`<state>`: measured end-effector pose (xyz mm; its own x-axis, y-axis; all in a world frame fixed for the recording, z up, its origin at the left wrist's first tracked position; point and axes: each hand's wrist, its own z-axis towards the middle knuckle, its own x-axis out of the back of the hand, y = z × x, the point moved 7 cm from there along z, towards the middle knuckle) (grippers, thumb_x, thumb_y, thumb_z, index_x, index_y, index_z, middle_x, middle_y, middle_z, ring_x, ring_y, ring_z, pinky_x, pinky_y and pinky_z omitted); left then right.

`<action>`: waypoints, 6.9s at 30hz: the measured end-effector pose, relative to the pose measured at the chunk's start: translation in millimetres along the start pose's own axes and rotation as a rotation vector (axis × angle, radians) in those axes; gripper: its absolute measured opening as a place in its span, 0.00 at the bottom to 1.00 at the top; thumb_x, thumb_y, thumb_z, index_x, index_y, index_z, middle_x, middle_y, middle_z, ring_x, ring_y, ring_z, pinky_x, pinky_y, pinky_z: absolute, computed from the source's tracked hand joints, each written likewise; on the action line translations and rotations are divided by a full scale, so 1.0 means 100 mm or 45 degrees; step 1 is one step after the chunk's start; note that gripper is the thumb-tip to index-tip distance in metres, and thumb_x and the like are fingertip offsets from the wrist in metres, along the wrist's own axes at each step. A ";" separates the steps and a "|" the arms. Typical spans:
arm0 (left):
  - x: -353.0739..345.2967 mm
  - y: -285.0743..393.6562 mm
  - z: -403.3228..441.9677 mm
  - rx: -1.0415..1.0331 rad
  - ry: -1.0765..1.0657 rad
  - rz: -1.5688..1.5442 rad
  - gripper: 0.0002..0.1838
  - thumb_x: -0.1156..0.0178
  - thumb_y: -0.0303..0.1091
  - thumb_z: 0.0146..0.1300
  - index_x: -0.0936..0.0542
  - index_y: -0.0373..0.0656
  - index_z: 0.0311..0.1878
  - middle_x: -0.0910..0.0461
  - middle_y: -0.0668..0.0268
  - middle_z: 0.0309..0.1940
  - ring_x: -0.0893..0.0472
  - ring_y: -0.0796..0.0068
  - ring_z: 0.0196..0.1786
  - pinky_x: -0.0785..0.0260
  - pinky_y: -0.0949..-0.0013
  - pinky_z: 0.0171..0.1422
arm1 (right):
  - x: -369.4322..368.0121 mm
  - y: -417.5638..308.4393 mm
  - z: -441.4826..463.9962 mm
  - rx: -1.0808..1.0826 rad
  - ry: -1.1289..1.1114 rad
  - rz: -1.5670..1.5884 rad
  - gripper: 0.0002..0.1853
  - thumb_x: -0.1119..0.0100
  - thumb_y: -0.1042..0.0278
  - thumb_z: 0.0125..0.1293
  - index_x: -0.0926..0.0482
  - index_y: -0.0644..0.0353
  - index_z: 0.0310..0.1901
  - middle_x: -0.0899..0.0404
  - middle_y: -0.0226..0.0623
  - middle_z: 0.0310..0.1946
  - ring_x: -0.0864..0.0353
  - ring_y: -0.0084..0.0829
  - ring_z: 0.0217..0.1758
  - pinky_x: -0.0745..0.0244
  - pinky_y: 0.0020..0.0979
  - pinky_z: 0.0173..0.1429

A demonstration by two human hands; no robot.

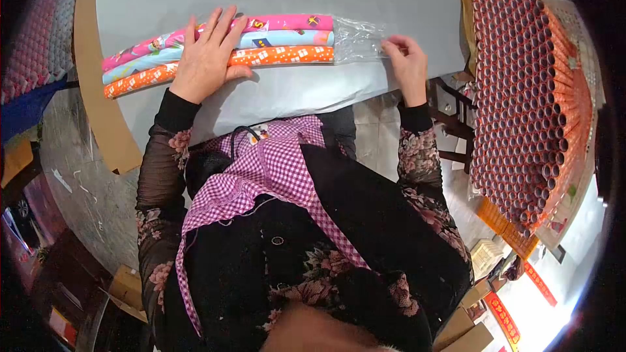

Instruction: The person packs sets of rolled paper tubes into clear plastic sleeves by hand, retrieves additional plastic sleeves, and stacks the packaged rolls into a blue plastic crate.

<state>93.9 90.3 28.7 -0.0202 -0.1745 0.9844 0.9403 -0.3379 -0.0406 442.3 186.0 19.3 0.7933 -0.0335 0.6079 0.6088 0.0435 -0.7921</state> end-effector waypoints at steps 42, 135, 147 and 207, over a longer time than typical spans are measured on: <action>-0.04 -0.03 -0.03 0.029 -0.002 0.026 0.49 0.43 0.70 0.53 0.37 0.47 0.73 0.38 0.61 0.73 0.39 0.56 0.74 0.50 0.38 0.74 | -0.59 -0.26 -0.16 -0.128 -0.843 0.554 0.06 0.39 0.72 0.65 0.16 0.63 0.40 0.18 0.29 0.39 0.25 0.16 0.40 0.32 0.19 0.42; -0.01 -0.06 -0.12 -0.009 0.005 -0.067 0.53 0.43 0.73 0.49 0.39 0.46 0.73 0.39 0.62 0.74 0.41 0.58 0.76 0.55 0.42 0.77 | -0.72 -0.08 -0.32 -0.238 -0.801 0.242 0.10 0.40 0.69 0.68 0.15 0.62 0.46 0.26 0.23 0.20 0.31 0.13 0.19 0.39 0.19 0.21; -0.01 -0.06 -0.09 -0.004 -0.023 -0.168 0.56 0.40 0.73 0.46 0.37 0.40 0.71 0.36 0.59 0.71 0.38 0.57 0.74 0.52 0.43 0.76 | -0.74 -0.22 -0.27 0.257 -0.657 -0.140 0.09 0.42 0.69 0.66 0.18 0.68 0.38 0.28 0.25 0.18 0.32 0.15 0.21 0.37 0.24 0.25; -0.07 -0.02 -0.15 0.015 0.143 -0.219 0.54 0.40 0.74 0.45 0.33 0.43 0.69 0.33 0.60 0.68 0.38 0.57 0.73 0.52 0.44 0.77 | -0.73 -0.12 -0.62 -0.820 -1.021 0.655 0.09 0.43 0.63 0.71 0.29 0.52 0.33 0.41 0.20 0.16 0.46 0.16 0.13 0.53 0.23 0.19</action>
<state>86.7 78.4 19.4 -0.2182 -0.2172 0.9514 0.9235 -0.3612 0.1294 376.6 125.7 -19.1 0.8605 0.4956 -0.1184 0.2833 -0.6586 -0.6971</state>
